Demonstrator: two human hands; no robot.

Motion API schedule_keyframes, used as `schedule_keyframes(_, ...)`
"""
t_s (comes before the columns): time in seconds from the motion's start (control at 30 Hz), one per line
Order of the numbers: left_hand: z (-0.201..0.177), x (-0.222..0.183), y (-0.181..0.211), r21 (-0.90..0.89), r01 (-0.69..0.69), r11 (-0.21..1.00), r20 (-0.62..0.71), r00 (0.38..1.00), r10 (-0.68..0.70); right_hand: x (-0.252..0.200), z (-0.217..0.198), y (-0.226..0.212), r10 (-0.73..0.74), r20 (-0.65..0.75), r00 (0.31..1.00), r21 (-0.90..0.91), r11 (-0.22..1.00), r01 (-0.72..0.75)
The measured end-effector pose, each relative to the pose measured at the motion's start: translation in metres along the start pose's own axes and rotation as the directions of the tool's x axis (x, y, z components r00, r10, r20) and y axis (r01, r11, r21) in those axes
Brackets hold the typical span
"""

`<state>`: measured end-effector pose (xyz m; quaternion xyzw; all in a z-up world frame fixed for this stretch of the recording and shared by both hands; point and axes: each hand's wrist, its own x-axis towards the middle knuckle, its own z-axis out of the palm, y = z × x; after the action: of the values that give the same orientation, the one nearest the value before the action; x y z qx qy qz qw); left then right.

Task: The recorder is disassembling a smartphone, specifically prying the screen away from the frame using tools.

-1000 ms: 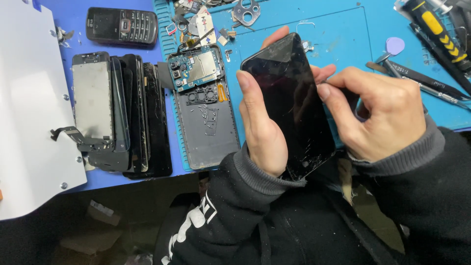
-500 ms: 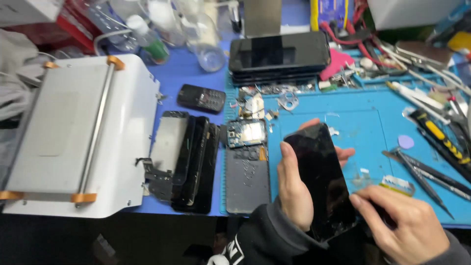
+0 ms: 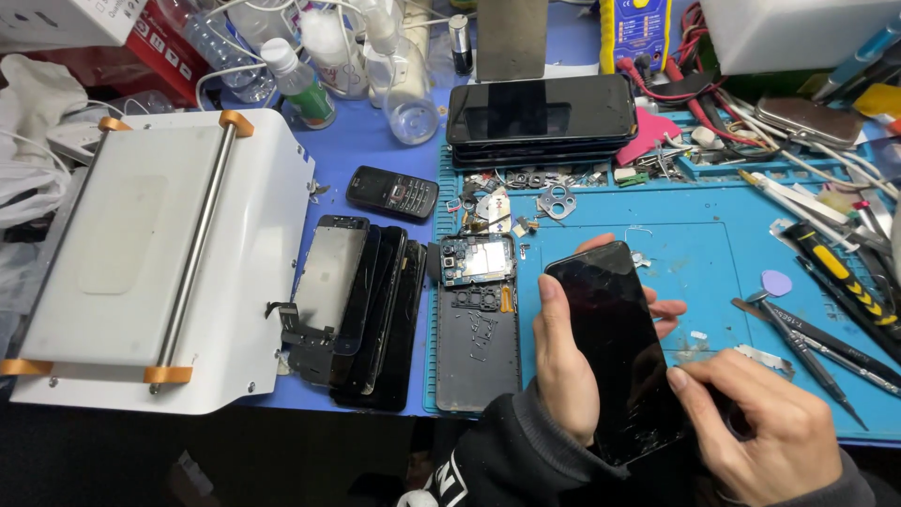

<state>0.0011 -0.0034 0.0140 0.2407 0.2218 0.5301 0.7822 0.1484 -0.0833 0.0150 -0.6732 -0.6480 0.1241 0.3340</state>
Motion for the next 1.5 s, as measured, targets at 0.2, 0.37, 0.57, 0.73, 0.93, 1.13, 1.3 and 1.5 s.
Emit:
schedule_keyframes(0.2,-0.001,0.0,-0.001,-0.047,-0.02,0.999,-0.007,1.0,0.019,0.008,0.003,-0.01,-0.001,-0.053,0.999,0.0,1.0,0.0)
schedule_keyframes(0.37,0.0,0.001,0.0,-0.185,-0.024,0.982,-0.052,0.999,0.015,0.011,-0.01,-0.022,0.112,-0.099,0.989,-0.059,0.991,-0.118)
schedule_keyframes(0.57,-0.002,0.002,0.001,-0.308,-0.055,0.95,-0.133,0.991,0.014,0.008,-0.015,-0.013,0.039,-0.112,0.993,0.056,0.998,-0.033)
schedule_keyframes(0.73,-0.006,0.0,-0.001,-0.288,-0.038,0.957,-0.062,0.998,0.021,-0.002,-0.012,0.001,0.005,-0.104,0.995,0.062,0.998,0.002)
schedule_keyframes(0.93,0.001,-0.002,0.0,-0.318,-0.091,0.944,-0.153,0.987,0.044,-0.009,-0.006,0.029,0.307,-0.038,0.951,0.361,0.892,-0.274)
schedule_keyframes(1.13,-0.004,-0.005,-0.01,-0.102,-0.146,0.984,-0.088,0.987,0.137,0.006,-0.014,0.009,0.206,-0.029,0.978,0.122,0.972,-0.201)
schedule_keyframes(1.3,0.009,-0.011,0.004,0.17,-0.138,0.976,0.052,0.99,0.13,0.005,-0.012,0.01,0.22,-0.063,0.973,0.221,0.954,-0.201)
schedule_keyframes(1.5,0.006,-0.015,-0.003,0.203,-0.048,0.978,0.107,0.994,0.026,-0.003,-0.013,0.021,0.007,-0.217,0.976,0.021,1.0,-0.002)
